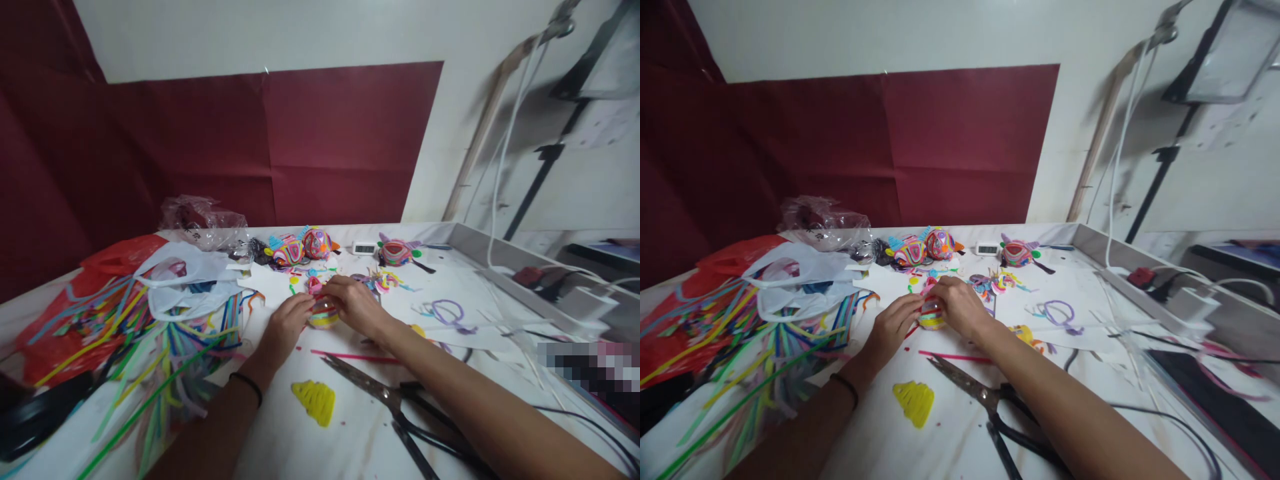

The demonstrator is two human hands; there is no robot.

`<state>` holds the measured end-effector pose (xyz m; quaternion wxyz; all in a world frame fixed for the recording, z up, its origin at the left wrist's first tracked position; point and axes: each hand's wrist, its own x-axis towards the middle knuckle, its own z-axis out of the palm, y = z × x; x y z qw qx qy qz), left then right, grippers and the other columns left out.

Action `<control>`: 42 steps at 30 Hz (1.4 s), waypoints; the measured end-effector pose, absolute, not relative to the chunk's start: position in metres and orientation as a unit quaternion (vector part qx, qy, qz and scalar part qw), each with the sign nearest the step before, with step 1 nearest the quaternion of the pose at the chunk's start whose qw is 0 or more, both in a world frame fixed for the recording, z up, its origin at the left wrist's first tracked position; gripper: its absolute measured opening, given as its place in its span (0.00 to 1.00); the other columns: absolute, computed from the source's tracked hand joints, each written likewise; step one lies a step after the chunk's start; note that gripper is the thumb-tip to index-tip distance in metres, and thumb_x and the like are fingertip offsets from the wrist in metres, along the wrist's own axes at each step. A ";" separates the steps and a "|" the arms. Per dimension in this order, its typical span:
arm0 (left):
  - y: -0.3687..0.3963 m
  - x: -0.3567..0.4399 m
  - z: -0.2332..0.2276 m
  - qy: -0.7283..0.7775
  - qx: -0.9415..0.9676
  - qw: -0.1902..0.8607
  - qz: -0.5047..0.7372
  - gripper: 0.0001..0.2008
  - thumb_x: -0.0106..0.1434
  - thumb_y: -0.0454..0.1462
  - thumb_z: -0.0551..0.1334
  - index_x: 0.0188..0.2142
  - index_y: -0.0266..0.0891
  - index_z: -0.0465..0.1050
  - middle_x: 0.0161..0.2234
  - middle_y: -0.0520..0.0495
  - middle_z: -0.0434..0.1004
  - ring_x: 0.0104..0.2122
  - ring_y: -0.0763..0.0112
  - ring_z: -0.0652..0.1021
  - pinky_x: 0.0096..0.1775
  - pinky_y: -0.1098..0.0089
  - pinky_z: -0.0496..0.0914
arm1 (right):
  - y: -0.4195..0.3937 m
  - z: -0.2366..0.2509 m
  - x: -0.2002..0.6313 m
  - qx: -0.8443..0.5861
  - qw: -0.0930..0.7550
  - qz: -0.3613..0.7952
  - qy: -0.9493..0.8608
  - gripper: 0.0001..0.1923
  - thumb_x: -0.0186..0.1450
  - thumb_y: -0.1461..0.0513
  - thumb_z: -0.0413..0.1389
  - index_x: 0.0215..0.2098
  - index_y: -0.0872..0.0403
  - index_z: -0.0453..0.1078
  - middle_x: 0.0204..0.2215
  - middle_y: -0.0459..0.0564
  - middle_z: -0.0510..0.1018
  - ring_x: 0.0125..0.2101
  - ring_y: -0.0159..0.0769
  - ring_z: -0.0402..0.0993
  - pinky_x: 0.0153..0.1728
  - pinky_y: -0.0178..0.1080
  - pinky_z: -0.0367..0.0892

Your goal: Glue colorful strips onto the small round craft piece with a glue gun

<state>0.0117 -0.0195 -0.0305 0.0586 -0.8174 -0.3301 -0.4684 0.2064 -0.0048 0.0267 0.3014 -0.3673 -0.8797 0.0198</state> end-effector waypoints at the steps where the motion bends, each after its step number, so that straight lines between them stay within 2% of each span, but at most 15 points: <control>1: -0.019 0.012 -0.031 -0.330 -0.817 0.057 -0.469 0.13 0.67 0.32 0.53 0.47 0.38 0.73 0.46 0.42 0.77 0.47 0.66 0.77 0.50 0.62 0.75 | -0.005 0.027 0.206 -0.369 0.301 0.017 -0.879 0.15 0.61 0.74 0.52 0.39 0.54 0.75 0.34 0.51 0.76 0.36 0.34 0.71 0.37 0.34 0.64; 9: -0.017 0.011 -0.032 -0.319 -0.817 0.054 -0.478 0.12 0.67 0.32 0.54 0.46 0.38 0.73 0.46 0.42 0.77 0.46 0.67 0.78 0.49 0.63 0.76 | -0.005 0.027 0.204 -0.404 0.316 0.032 -0.858 0.12 0.62 0.72 0.53 0.38 0.53 0.75 0.34 0.50 0.77 0.36 0.35 0.72 0.37 0.34 0.63; 14: -0.017 0.011 -0.033 -0.321 -0.817 0.057 -0.475 0.13 0.67 0.31 0.53 0.46 0.37 0.74 0.45 0.41 0.77 0.46 0.67 0.78 0.48 0.64 0.76 | -0.004 0.026 0.198 -0.453 0.333 0.041 -0.826 0.05 0.63 0.67 0.56 0.33 0.53 0.74 0.34 0.50 0.78 0.35 0.36 0.73 0.36 0.36 0.63; 19: -0.016 0.011 -0.033 -0.320 -0.818 0.063 -0.475 0.13 0.67 0.31 0.53 0.47 0.37 0.73 0.46 0.41 0.76 0.46 0.66 0.78 0.48 0.64 0.75 | -0.005 0.028 0.191 -0.511 0.328 0.051 -0.793 0.04 0.62 0.64 0.57 0.29 0.53 0.73 0.33 0.50 0.78 0.34 0.37 0.73 0.34 0.36 0.62; 28: -0.018 0.013 -0.031 -0.318 -0.816 0.059 -0.478 0.12 0.66 0.28 0.54 0.45 0.35 0.73 0.45 0.41 0.76 0.44 0.68 0.78 0.45 0.68 0.76 | -0.008 0.032 0.186 -0.550 0.329 0.078 -0.764 0.03 0.59 0.65 0.59 0.27 0.53 0.72 0.32 0.49 0.78 0.31 0.35 0.72 0.32 0.34 0.60; 42: -0.015 0.012 -0.033 -0.312 -0.815 0.062 -0.484 0.12 0.65 0.28 0.55 0.44 0.37 0.74 0.44 0.42 0.76 0.43 0.68 0.78 0.45 0.67 0.76 | -0.012 0.033 0.179 -0.584 0.326 0.070 -0.740 0.02 0.59 0.65 0.58 0.28 0.54 0.73 0.33 0.49 0.78 0.32 0.34 0.72 0.32 0.34 0.58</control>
